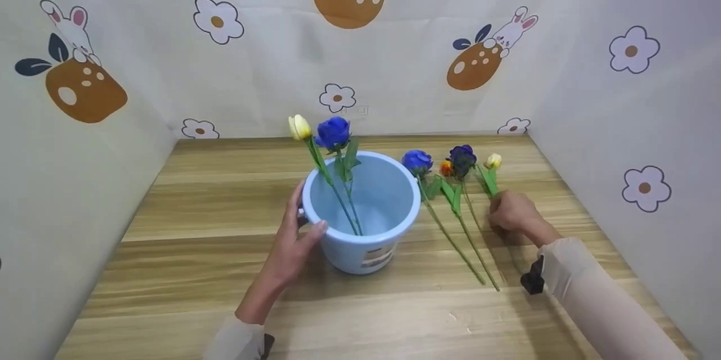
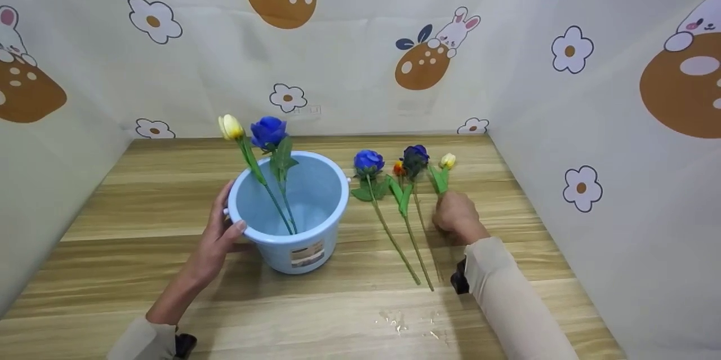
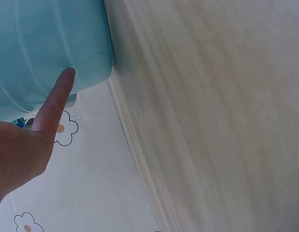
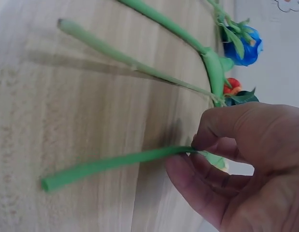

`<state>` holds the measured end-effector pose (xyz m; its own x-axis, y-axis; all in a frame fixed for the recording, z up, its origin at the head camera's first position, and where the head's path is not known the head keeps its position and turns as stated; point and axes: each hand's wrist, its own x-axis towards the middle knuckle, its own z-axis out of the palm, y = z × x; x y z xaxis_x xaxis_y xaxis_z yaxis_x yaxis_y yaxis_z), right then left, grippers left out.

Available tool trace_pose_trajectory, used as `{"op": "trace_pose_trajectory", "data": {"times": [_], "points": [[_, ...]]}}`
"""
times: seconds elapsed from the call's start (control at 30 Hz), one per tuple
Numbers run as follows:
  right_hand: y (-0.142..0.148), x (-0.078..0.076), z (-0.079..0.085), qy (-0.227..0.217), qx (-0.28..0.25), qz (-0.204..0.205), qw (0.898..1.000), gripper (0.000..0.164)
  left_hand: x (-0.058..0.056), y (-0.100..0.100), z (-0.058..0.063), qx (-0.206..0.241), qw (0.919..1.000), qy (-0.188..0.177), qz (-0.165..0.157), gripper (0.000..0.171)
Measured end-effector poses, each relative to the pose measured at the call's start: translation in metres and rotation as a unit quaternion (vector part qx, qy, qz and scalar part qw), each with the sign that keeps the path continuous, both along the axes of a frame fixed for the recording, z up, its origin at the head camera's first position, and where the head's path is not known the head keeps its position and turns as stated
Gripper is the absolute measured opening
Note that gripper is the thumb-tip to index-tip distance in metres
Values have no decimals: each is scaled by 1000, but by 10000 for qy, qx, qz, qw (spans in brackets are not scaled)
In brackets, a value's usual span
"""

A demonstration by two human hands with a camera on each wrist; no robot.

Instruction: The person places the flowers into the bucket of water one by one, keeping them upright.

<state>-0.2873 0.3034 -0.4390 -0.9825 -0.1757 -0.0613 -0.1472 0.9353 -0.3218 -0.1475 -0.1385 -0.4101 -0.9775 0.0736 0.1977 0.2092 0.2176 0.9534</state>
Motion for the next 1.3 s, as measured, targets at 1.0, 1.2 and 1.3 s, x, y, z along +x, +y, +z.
{"op": "trace_pose_trajectory", "data": {"times": [1.0,1.2,1.3], "points": [[-3,5,16,-1014,-1851,-732,9747,51,0,0,2,22,10000,-3,1,74],[-8,5,19,-950,-2010,-762,9720,59,-1,0,2,-10,10000,-89,-5,75],[-10,5,21,-908,-2089,-794,9705,60,-1,0,1,-22,9999,-149,0,76]]}}
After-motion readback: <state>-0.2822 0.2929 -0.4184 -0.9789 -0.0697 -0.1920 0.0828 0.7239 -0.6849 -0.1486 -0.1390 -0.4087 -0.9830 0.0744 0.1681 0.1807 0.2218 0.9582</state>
